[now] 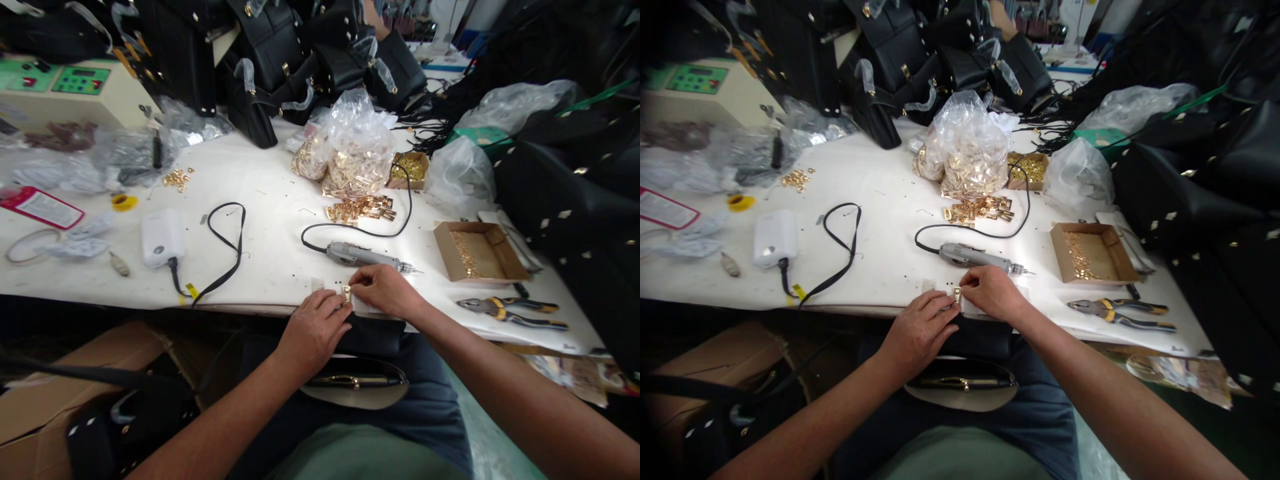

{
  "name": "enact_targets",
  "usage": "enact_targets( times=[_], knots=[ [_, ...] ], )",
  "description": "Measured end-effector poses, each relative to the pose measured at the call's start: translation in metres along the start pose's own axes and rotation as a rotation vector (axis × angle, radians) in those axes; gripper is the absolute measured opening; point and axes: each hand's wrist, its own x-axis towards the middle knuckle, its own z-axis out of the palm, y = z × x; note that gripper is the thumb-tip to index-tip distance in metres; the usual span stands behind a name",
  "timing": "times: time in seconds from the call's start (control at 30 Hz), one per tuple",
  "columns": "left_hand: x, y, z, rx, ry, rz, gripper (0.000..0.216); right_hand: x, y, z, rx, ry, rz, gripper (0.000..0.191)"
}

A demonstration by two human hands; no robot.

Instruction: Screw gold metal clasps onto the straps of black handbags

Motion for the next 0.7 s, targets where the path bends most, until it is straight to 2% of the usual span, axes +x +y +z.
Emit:
enact_targets(
  times=[0.57, 0.7],
  knots=[
    [0.0007, -0.0015, 0.0007, 0.011, 0.037, 0.009, 0.027, -0.0040, -0.0011, 0.0067, -0.006, 0.028, -0.026, 0.016],
    [0.0006, -0.0020, 0.0004, -0.006, 0.010, 0.001, 0.029, -0.0038, -0.0030, 0.0066, -0.037, 0.031, -0.011, 0.014]
  ],
)
